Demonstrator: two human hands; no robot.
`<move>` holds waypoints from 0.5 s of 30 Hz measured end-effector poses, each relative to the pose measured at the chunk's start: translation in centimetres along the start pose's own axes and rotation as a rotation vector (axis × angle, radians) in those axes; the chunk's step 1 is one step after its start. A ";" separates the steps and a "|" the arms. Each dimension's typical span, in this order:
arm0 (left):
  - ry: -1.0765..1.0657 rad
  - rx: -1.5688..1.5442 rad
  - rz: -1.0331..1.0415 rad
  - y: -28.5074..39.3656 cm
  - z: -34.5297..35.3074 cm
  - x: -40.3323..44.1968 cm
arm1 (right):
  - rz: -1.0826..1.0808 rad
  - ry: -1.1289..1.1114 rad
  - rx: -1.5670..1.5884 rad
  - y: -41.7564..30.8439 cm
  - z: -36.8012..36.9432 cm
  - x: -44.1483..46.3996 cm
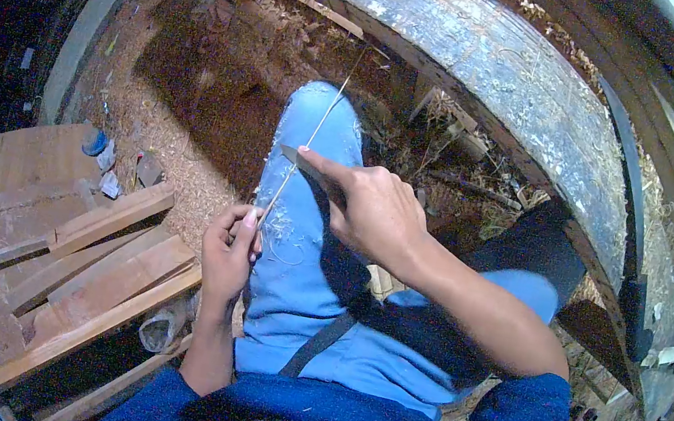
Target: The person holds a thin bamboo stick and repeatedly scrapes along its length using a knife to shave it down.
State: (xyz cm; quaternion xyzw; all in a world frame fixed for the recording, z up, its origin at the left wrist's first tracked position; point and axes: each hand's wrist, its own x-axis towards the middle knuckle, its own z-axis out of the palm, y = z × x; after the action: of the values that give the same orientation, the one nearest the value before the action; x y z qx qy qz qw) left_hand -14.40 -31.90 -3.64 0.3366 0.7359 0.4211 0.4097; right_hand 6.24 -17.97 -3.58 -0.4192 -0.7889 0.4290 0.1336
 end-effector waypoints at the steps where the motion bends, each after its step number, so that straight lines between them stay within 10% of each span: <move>1: -0.023 0.025 -0.011 -0.3 -0.5 -0.3 | -0.004 0.002 -0.001 -0.1 -0.1 0.1; 15: 0.089 0.078 0.113 -1.3 0.1 -1.7 | -0.012 -0.046 -0.020 -0.9 1.1 -0.4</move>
State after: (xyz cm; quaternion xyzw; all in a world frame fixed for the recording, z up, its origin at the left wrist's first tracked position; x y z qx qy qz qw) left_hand -13.80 -33.85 -4.30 0.3741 0.7490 0.4292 0.3390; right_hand 5.32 -19.12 -3.43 -0.4059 -0.7986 0.4297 0.1137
